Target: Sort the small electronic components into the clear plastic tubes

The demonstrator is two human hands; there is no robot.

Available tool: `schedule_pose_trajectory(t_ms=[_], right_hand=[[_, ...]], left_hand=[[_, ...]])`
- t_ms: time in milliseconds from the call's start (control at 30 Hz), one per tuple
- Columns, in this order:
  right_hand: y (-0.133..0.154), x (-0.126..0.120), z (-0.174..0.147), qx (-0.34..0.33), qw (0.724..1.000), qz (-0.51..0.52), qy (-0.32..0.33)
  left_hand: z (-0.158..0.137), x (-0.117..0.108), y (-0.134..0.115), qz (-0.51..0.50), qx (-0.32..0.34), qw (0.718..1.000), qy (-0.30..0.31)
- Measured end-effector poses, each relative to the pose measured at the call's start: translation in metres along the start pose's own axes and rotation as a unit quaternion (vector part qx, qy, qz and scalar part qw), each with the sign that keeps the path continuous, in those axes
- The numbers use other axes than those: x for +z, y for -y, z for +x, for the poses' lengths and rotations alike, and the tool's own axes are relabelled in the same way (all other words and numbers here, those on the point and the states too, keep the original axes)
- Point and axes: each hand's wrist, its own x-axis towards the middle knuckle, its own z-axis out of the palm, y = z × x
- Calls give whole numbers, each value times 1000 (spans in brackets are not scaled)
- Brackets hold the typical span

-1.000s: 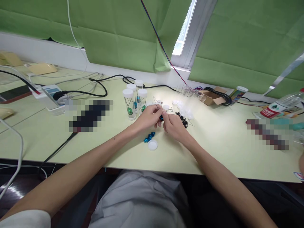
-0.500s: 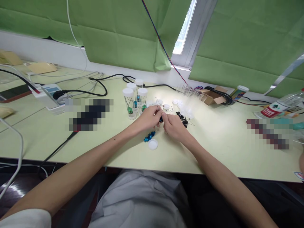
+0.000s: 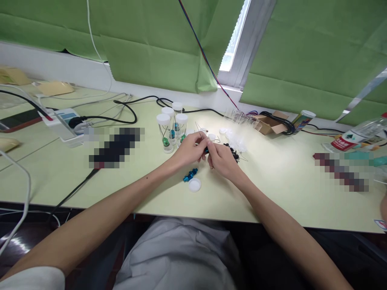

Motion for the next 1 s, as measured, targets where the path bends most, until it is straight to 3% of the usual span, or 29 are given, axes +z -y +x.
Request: schedule_pose_trajectory(t_ms=[400, 1000], right_hand=[[7, 0, -2, 26, 996, 87, -24], [4, 1, -1, 18, 992, 119, -36]], left_hand=[[0, 1, -3, -161, -13, 986, -33], [-2, 2, -9, -180, -34, 983, -9]])
